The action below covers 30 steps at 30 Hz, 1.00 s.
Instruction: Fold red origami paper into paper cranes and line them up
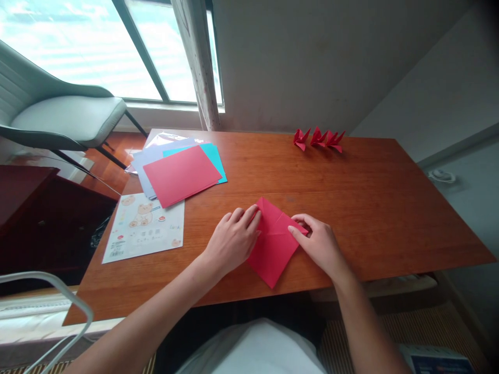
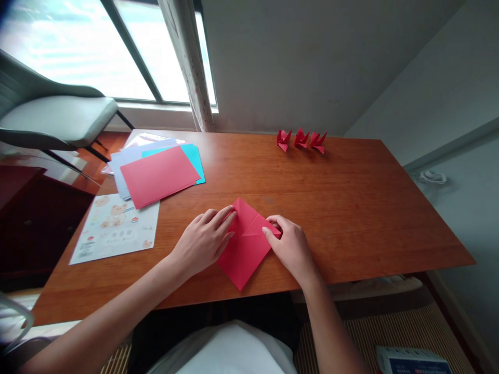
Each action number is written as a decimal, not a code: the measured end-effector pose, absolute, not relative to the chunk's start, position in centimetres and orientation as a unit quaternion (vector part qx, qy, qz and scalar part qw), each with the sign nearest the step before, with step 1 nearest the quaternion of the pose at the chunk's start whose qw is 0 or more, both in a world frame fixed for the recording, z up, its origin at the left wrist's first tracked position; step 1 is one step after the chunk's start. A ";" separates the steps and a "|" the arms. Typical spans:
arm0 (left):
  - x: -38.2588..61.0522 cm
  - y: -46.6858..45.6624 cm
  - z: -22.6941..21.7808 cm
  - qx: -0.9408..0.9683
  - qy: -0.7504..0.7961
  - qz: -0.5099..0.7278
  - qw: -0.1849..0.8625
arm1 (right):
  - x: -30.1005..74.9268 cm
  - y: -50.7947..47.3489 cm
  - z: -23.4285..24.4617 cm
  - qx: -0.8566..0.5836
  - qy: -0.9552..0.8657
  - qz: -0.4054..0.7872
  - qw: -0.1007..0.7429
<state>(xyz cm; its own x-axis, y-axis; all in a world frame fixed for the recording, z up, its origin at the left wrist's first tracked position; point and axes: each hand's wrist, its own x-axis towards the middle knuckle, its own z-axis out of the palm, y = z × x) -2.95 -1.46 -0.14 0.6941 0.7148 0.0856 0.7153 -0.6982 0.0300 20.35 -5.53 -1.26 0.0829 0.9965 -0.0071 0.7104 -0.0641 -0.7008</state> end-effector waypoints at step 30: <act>-3.1 -0.4 0.1 -0.925 -0.380 -0.018 0.014 | 18.9 -4.7 -2.2 -0.612 -0.676 0.186 0.366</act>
